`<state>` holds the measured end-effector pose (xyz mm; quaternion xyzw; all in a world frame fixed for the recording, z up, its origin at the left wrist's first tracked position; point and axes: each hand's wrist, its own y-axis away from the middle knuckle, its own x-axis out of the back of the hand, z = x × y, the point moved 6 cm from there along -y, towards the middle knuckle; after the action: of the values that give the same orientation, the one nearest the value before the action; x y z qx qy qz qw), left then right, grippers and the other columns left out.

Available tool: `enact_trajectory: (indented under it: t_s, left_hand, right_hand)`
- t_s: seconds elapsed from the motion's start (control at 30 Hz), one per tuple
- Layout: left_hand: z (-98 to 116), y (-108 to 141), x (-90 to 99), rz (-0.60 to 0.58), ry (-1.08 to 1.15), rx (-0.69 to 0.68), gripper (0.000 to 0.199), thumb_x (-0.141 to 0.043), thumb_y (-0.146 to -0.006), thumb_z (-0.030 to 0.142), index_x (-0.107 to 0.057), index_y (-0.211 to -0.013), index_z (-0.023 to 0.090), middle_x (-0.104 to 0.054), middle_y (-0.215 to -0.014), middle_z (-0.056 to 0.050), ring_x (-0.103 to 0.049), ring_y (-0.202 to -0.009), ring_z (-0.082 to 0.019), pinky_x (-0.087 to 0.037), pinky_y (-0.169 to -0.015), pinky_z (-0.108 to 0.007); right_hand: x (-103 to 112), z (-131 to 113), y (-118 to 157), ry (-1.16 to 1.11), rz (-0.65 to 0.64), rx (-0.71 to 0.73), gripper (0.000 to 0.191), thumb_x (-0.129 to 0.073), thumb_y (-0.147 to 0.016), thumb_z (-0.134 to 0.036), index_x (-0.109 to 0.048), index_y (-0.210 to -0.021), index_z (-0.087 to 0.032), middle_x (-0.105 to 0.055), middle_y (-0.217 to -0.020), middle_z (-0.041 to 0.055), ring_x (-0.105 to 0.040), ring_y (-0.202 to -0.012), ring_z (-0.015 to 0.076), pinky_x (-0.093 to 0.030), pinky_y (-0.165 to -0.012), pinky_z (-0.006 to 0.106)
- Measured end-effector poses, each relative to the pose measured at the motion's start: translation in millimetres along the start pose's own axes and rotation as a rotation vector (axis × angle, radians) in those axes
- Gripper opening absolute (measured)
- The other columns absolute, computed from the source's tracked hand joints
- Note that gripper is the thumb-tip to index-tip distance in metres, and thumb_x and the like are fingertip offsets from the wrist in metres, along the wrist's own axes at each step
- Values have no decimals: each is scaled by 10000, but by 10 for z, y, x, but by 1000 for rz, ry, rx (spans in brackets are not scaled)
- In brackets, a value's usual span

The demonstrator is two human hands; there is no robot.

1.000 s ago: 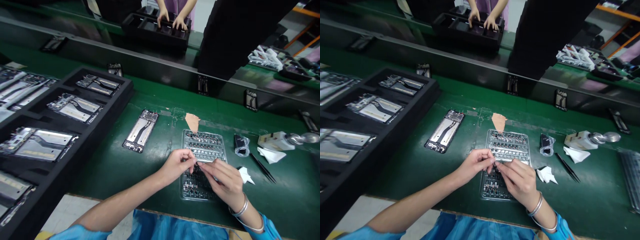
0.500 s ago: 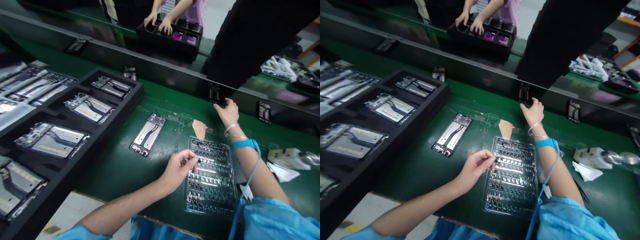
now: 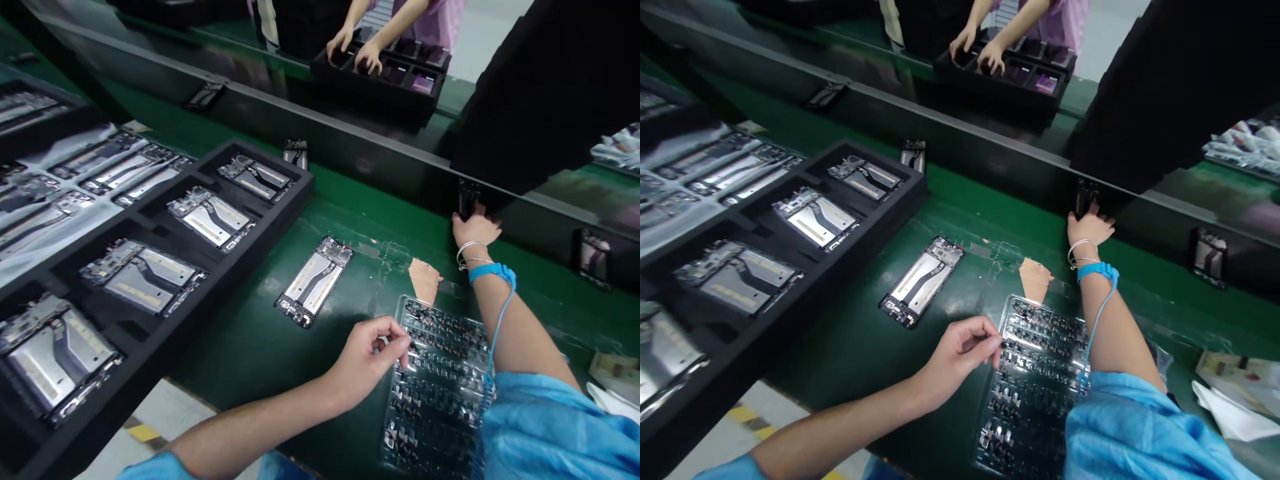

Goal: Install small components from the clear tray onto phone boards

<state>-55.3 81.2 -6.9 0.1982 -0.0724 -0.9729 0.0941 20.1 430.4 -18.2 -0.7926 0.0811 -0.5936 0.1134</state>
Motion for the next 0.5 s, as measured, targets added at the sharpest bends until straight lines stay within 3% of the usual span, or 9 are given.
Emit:
enact_trajectory:
  t_s: [0.1, 0.2, 0.27, 0.37, 0.43, 0.5]
  left_hand:
    - [-41, -15, 15, 8, 6, 7, 176, -518, -859, 238, -551, -719, 137, -554, -641, 10, -468, -606, -78, -360, -602, -202]
    - [-48, -41, 57, 50, 22, -30, 180, -544, -845, 252, -577, -713, 134, -556, -715, -5, -473, -630, -81, -357, -561, -191]
    - [-21, -64, 91, 87, 49, -78, 173, -571, -825, 254, -604, -708, 131, -572, -846, -36, -500, -692, -93, -369, -540, -185]
    - [29, -91, 138, 147, 117, -131, 144, -619, -782, 259, -647, -724, 130, -553, -1088, -83, -544, -872, -148, -440, -570, -194]
    - [35, -94, 159, 187, 182, -121, 149, -644, -758, 276, -657, -732, 130, -582, -1034, -80, -568, -850, -153, -484, -612, -222]
    - [12, -81, 141, 187, 217, -82, 174, -660, -744, 295, -651, -723, 122, -614, -843, -50, -582, -698, -122, -492, -617, -237]
  right_hand:
    - [139, -10, 46, -75, -28, 1, 553, -653, -664, -333, -510, -1151, -114, -611, -1010, 207, -503, -1031, 379, -379, -804, 500]
    - [395, -13, 359, -193, -107, 73, 534, -675, -649, -380, -543, -1127, -179, -651, -950, 111, -602, -861, 267, -462, -723, 383]
    - [643, -26, 787, -286, -168, 206, 505, -688, -641, -389, -553, -1104, -238, -662, -939, 38, -618, -829, 207, -483, -729, 321]
    - [1126, -60, 1685, -398, -190, 581, 510, -700, -643, -343, -543, -1111, -217, -624, -1076, 81, -575, -968, 250, -471, -833, 393]
    - [1408, 25, 2249, -398, -175, 732, 491, -693, -668, -311, -538, -1124, -212, -563, -1211, 109, -512, -1078, 276, -445, -890, 424]
    - [1579, 186, 2622, -417, -199, 732, 473, -690, -700, -317, -539, -1141, -238, -535, -1272, 93, -483, -1121, 286, -419, -925, 448]
